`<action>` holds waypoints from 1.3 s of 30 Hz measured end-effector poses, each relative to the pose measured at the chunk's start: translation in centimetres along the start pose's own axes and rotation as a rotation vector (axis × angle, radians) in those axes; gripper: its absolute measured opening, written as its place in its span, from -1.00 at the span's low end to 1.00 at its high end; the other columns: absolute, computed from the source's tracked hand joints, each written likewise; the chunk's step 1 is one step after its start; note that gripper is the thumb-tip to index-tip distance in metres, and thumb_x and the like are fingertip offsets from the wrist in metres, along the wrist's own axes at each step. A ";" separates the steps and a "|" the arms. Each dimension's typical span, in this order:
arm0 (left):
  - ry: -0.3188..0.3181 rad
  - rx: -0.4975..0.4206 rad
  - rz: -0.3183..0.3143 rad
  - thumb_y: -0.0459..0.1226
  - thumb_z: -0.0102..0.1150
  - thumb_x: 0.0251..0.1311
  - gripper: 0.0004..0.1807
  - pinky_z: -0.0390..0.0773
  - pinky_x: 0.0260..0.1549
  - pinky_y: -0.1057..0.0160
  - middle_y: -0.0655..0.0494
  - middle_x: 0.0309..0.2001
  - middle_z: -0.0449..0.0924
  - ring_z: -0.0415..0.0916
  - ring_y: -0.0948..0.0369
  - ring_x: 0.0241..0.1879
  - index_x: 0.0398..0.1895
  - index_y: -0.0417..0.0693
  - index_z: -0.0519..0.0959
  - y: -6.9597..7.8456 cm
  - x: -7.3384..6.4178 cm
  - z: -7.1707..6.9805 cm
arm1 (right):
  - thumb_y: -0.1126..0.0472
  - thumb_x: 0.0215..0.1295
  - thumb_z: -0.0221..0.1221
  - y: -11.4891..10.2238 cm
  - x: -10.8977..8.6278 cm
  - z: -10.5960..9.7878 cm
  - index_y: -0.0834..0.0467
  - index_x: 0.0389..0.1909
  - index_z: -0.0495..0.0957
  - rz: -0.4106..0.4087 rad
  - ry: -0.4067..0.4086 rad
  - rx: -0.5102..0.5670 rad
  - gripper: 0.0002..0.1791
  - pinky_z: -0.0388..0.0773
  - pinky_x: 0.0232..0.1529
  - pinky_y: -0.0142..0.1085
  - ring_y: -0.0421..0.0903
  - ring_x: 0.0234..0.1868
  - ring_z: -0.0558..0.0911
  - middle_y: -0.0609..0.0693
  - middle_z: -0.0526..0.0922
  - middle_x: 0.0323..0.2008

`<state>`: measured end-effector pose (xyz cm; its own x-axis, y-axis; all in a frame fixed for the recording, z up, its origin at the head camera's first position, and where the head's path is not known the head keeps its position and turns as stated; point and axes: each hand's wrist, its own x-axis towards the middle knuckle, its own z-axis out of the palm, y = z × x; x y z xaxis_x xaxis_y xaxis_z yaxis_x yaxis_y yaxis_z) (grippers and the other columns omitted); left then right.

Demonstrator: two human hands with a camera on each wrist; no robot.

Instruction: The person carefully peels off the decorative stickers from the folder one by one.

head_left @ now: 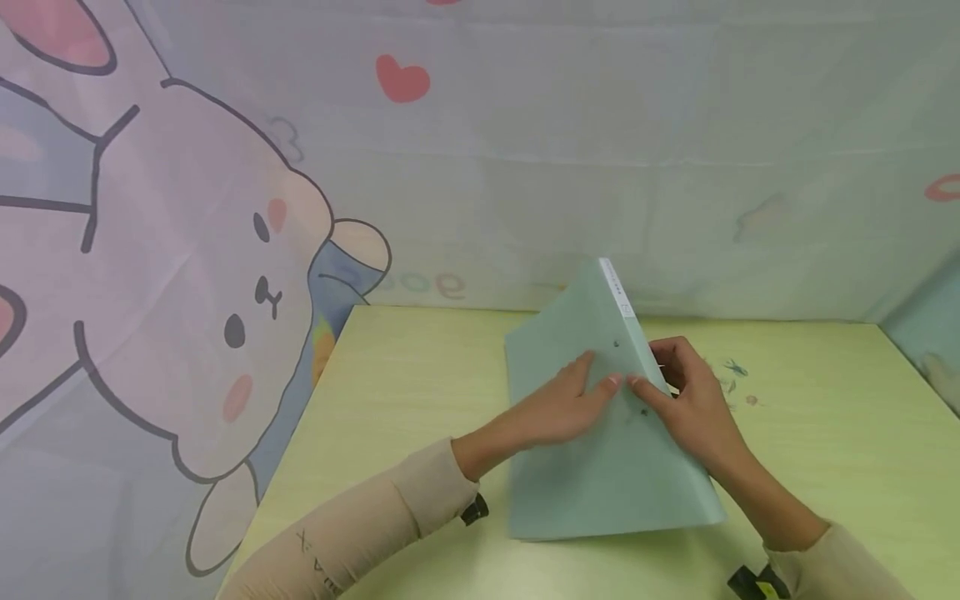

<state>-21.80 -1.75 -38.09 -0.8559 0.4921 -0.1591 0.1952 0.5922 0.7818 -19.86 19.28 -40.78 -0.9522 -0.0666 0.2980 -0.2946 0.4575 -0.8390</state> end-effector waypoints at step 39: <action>-0.216 0.284 -0.038 0.25 -0.02 0.48 0.01 0.55 0.05 0.19 -0.16 0.49 0.35 0.50 0.15 0.16 0.77 0.01 -0.16 3.3 -0.4 -0.7 | 0.24 0.60 0.17 -3.2 -7.7 8.4 0.20 0.34 0.08 0.177 0.088 0.432 -0.47 0.70 0.02 -0.26 -0.03 0.26 0.57 -0.06 0.22 0.40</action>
<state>-21.13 -0.40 -35.03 -0.7497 0.5723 -0.3323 0.3167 0.7512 0.5791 -12.27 10.86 -44.19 -0.9859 0.0627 0.1550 -0.1525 0.0430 -0.9874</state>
